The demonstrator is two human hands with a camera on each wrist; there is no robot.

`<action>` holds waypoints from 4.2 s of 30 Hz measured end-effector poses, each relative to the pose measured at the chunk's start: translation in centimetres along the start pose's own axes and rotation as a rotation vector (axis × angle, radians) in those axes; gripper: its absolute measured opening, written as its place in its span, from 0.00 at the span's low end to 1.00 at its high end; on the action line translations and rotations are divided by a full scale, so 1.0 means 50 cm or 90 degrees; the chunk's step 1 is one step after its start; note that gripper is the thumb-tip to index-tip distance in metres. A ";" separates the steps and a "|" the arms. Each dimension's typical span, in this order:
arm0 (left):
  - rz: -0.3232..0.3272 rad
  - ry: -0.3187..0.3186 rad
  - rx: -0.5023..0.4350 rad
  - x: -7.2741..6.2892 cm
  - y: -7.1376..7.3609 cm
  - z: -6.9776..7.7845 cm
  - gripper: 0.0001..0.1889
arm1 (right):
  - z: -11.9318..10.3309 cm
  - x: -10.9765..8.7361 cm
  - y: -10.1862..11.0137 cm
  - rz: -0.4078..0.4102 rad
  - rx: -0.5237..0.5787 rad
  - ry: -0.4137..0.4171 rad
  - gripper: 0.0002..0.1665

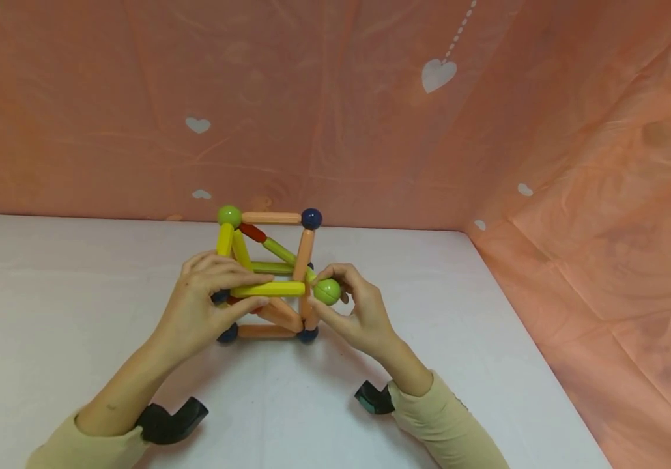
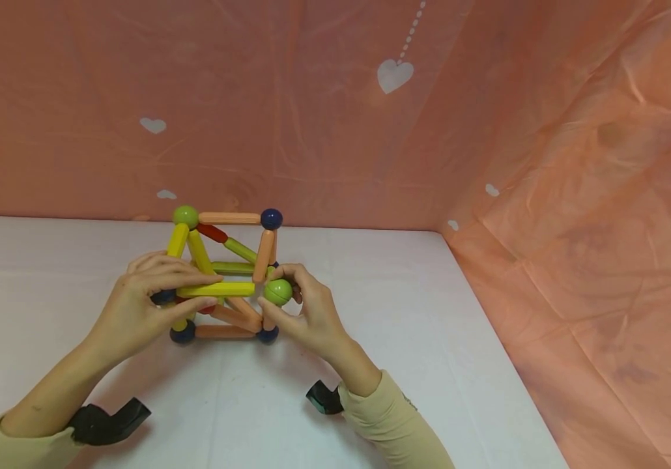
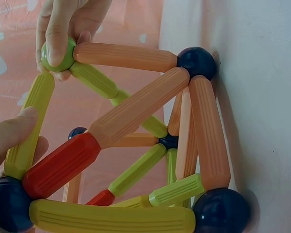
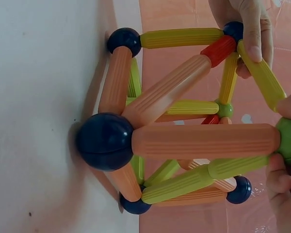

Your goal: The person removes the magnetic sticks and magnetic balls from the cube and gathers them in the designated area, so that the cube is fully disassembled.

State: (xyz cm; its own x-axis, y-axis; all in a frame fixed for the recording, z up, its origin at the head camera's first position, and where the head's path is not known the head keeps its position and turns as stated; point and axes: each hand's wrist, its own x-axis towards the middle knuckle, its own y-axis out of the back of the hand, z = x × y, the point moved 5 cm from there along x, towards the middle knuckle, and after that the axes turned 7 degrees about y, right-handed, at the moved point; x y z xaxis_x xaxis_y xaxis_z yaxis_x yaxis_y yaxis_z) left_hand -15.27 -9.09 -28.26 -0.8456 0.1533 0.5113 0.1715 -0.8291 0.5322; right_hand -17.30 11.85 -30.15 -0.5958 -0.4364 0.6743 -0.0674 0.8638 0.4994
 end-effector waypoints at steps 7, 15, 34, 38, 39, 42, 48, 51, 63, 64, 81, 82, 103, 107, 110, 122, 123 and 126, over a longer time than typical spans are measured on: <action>-0.001 0.000 0.000 0.000 0.001 0.002 0.18 | -0.001 0.000 0.001 -0.001 -0.012 0.000 0.19; -0.001 -0.001 0.001 0.001 0.001 0.004 0.18 | -0.008 0.006 0.002 -0.005 -0.041 0.025 0.15; 0.007 -0.010 -0.003 -0.001 -0.001 0.003 0.18 | 0.037 0.007 0.030 0.059 0.116 -0.096 0.15; 0.006 -0.008 -0.004 -0.003 -0.001 0.003 0.18 | 0.068 0.002 0.037 0.058 0.178 -0.157 0.21; 0.006 -0.008 -0.005 -0.004 -0.001 0.003 0.18 | 0.072 0.001 0.038 0.060 0.190 -0.168 0.22; 0.007 -0.009 -0.004 -0.006 0.001 0.002 0.18 | 0.084 -0.001 0.043 0.062 0.207 -0.185 0.25; 0.016 -0.012 0.000 -0.010 0.008 0.001 0.19 | 0.109 0.001 0.048 0.062 0.226 -0.230 0.31; 0.018 -0.012 -0.003 -0.010 0.008 0.000 0.19 | 0.133 0.000 0.053 0.076 0.203 -0.258 0.33; 0.015 -0.009 0.005 -0.011 0.009 0.001 0.19 | 0.233 0.004 0.077 0.126 0.062 -0.338 0.23; 0.015 -0.009 0.003 -0.011 0.009 0.000 0.19 | 0.243 0.005 0.078 0.127 0.056 -0.352 0.23; 0.019 -0.004 -0.016 -0.017 0.004 0.007 0.19 | 0.355 -0.001 0.088 0.123 -0.047 -0.540 0.26; 0.019 -0.004 -0.017 -0.017 0.004 0.007 0.19 | 0.358 -0.001 0.088 0.123 -0.058 -0.546 0.26; 0.019 -0.010 -0.018 -0.011 -0.001 0.006 0.18 | 0.364 -0.008 0.097 0.123 -0.043 -0.581 0.32; 0.017 -0.008 -0.013 -0.010 -0.001 0.003 0.18 | 0.360 -0.008 0.097 0.121 -0.022 -0.578 0.34; 0.016 -0.007 -0.011 -0.009 0.001 0.002 0.18 | 0.353 -0.008 0.099 0.123 -0.007 -0.580 0.35; 0.014 -0.008 -0.004 -0.005 0.001 -0.001 0.18 | 0.261 -0.019 0.104 0.123 0.019 -0.488 0.29; 0.014 -0.008 -0.004 -0.005 0.001 -0.001 0.18 | 0.251 -0.020 0.102 0.126 0.027 -0.477 0.28; 0.014 -0.008 -0.004 -0.005 0.001 -0.002 0.18 | 0.219 -0.023 0.098 0.134 0.047 -0.452 0.25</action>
State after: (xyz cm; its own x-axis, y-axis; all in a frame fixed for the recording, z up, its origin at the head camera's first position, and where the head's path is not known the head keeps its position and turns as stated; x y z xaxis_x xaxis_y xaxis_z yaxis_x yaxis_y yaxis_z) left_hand -15.10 -9.20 -28.44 -0.8354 0.1410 0.5313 0.1871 -0.8359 0.5160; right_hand -25.68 19.33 -34.45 -0.9743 -0.0136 0.2247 0.0662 0.9366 0.3440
